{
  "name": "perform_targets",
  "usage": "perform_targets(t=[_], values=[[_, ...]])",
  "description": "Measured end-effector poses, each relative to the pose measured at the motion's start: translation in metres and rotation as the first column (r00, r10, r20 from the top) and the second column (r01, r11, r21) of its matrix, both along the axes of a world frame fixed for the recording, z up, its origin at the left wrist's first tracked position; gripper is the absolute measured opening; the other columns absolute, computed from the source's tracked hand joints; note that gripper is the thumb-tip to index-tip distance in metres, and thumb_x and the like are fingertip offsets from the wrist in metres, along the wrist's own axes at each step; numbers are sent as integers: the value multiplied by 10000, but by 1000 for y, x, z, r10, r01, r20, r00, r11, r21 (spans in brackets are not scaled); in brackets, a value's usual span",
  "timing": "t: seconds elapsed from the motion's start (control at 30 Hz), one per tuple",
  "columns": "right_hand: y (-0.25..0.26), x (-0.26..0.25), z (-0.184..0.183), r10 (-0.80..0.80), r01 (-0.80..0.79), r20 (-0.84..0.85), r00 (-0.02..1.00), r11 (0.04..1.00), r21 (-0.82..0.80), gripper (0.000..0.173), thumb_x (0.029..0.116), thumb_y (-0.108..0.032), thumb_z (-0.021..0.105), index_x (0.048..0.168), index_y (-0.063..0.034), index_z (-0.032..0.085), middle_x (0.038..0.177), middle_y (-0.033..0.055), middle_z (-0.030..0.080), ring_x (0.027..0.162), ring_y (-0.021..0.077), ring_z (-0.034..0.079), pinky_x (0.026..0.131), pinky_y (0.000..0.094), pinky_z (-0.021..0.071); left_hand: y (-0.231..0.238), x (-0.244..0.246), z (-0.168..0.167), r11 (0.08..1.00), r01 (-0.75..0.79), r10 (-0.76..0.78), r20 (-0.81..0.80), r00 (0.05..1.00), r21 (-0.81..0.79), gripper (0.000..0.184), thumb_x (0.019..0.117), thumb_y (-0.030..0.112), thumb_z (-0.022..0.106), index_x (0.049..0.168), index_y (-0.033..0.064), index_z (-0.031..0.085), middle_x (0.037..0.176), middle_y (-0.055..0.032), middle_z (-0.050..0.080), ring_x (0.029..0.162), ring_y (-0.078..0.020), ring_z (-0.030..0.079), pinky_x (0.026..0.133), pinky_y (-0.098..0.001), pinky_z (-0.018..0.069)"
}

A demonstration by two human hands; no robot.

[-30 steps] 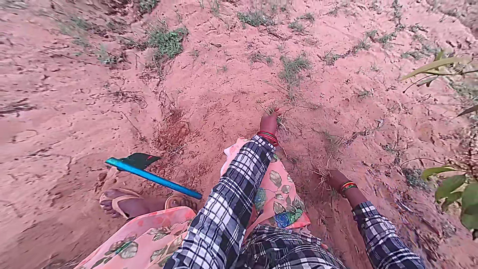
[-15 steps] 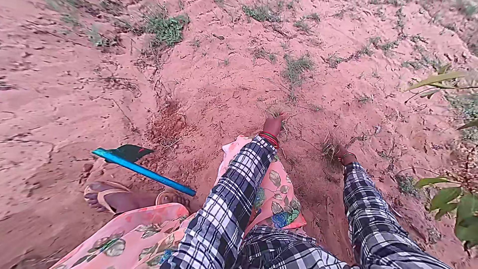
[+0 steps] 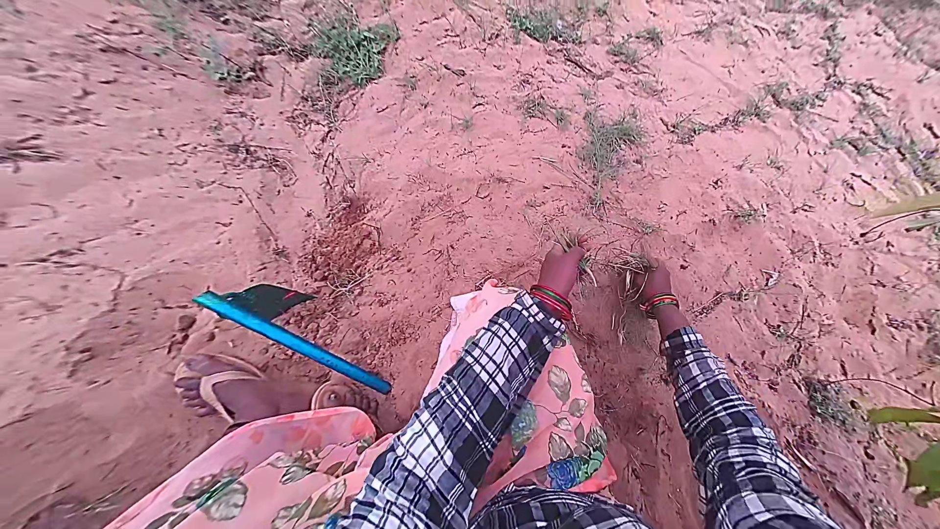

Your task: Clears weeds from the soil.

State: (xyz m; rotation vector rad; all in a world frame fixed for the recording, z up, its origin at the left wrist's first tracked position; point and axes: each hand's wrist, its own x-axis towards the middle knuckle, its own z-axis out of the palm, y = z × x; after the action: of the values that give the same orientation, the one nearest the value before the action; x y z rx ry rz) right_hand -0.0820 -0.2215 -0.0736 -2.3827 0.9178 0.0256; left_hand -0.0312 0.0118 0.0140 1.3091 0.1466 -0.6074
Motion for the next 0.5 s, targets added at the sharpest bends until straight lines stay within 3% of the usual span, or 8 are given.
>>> perform_targets(t=[0.1,0.13,0.2,0.23,0.27,0.3,0.33,0.5], values=[[-33,56,-6,-30,29,-16,999,997,-76,807,898,-64,746,1580,-95,316,1215,370,645,1095,577,644,895,730,503,1,2,-2,1000,-24,23,-39,999,-20,347,1061,149,503,1372,11,570,1292,-148,663,1158,-224,626,983,-443,497],[-48,78,-10,-50,40,-111,993,996,-85,1044,841,-69,799,1649,-175,147,1225,361,648,1108,564,648,906,719,508,1,2,-3,999,-24,22,-57,998,-21,347,1062,154,503,1373,12,564,1304,-155,657,1162,-237,627,979,-452,500],[-71,108,-17,-64,29,-336,940,994,-109,1279,776,-120,857,1661,-131,-66,1330,347,604,1216,507,618,998,671,487,0,4,-3,1000,-21,19,-92,996,-15,346,1066,164,513,1374,13,559,1334,-156,647,1193,-243,627,989,-453,507],[-76,114,-19,-49,-4,-418,907,992,-124,1222,788,-171,852,1651,-35,-2,1365,345,584,1252,486,601,1030,661,467,0,5,-2,1000,-24,22,-106,994,-17,344,1067,160,514,1374,12,560,1339,-155,643,1190,-244,627,981,-450,513],[-77,117,-20,-19,-50,-476,879,990,-132,1042,825,-219,837,1596,76,202,1370,353,575,1271,482,582,1046,667,441,0,6,-2,999,-27,24,-116,993,-23,342,1065,155,515,1373,13,560,1346,-150,642,1191,-237,626,976,-442,511],[-75,118,-21,6,-90,-512,859,986,-139,743,864,-246,818,1400,151,490,1324,359,598,1258,484,582,1035,679,427,0,7,-3,999,-26,22,-117,993,-28,345,1064,154,513,1375,12,557,1352,-148,641,1200,-232,623,981,-438,508],[-70,118,-22,26,-123,-553,833,983,-139,559,901,-260,783,1252,143,617,1301,351,613,1256,478,583,1033,680,424,1,8,-4,999,-25,21,-112,993,-30,349,1060,152,512,1375,8,558,1353,-150,644,1212,-229,619,993,-440,499],[-46,84,-12,190,-317,-556,810,938,-142,348,963,-158,682,1131,146,661,1239,367,633,1213,516,602,1002,689,458,3,9,-3,1000,-15,14,-87,996,-19,348,1059,143,504,1373,2,556,1326,-129,667,1236,-200,610,1032,-423,475]])
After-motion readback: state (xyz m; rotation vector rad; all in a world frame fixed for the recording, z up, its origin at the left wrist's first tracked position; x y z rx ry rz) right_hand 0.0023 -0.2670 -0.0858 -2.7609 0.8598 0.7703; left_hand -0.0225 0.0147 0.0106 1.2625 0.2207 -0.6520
